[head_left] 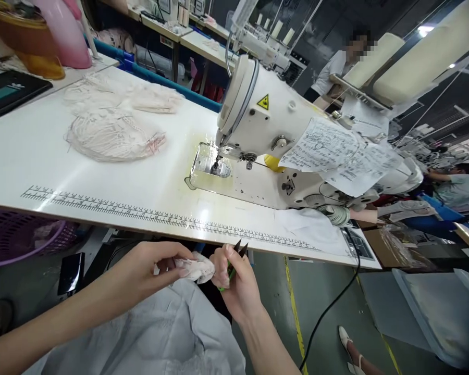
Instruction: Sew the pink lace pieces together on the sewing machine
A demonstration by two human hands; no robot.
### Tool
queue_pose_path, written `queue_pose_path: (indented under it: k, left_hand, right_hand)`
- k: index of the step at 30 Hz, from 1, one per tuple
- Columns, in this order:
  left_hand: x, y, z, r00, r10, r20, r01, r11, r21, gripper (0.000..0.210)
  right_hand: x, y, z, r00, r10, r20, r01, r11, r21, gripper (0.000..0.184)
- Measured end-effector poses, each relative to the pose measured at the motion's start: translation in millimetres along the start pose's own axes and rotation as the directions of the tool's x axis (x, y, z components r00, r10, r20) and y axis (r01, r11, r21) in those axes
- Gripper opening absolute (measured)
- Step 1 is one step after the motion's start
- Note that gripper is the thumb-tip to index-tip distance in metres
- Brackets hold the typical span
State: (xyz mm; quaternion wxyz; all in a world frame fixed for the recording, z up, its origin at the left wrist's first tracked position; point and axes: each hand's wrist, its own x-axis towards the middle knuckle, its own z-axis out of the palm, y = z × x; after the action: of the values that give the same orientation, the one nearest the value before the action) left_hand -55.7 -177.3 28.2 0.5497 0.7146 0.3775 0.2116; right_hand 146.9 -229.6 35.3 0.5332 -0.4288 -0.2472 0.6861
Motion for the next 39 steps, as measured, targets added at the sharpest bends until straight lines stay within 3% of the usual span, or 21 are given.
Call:
queue_pose_path:
  k: [6,9,16,20,25,30,39]
  left_hand:
    - [-5,4,-1.1,0.983,-0.106,0.151,0.108,0.994,-0.006,0.027]
    - [-8,1,3.6,0.976,-0.14,0.165,0.141,0.99,0.007,0.027]
    - [-19,5,8.4,0.994,0.012,-0.112,-0.019,0.998,-0.059,0.042]
    - [-22,6,8.3,0.988,-0.004,-0.155,-0.021,0.988,-0.155,0.044]
    - [-17,7,2.9,0.998,-0.063,0.006,0.062,0.948,-0.312,0.042]
    - [-11,9,2.3,0.979,-0.111,0.17,0.146,0.967,-0.211,0.036]
    - [-3,13,14.3,0.994,-0.061,0.095,0.064,0.998,-0.029,0.043]
  right_hand:
    - [0,7,3,0.999,0.041,0.012,-0.041,0.998,-0.04,0.058]
    - [-2,10,4,0.998,0.062,-0.001,-0.062,0.997,-0.043,0.059]
    - [-10,12,5,0.999,-0.017,-0.037,0.017,1.0,-0.003,0.061]
    - [-12,8,8,0.998,-0.037,-0.056,0.039,0.999,0.027,0.062]
    - [-6,3,14,0.999,-0.022,-0.041,0.023,0.999,0.034,0.064]
    - [-2,2,19,0.999,-0.006,-0.052,0.008,0.999,0.044,0.063]
    - [-3,9,23,0.995,-0.014,-0.098,0.018,0.999,0.045,0.062]
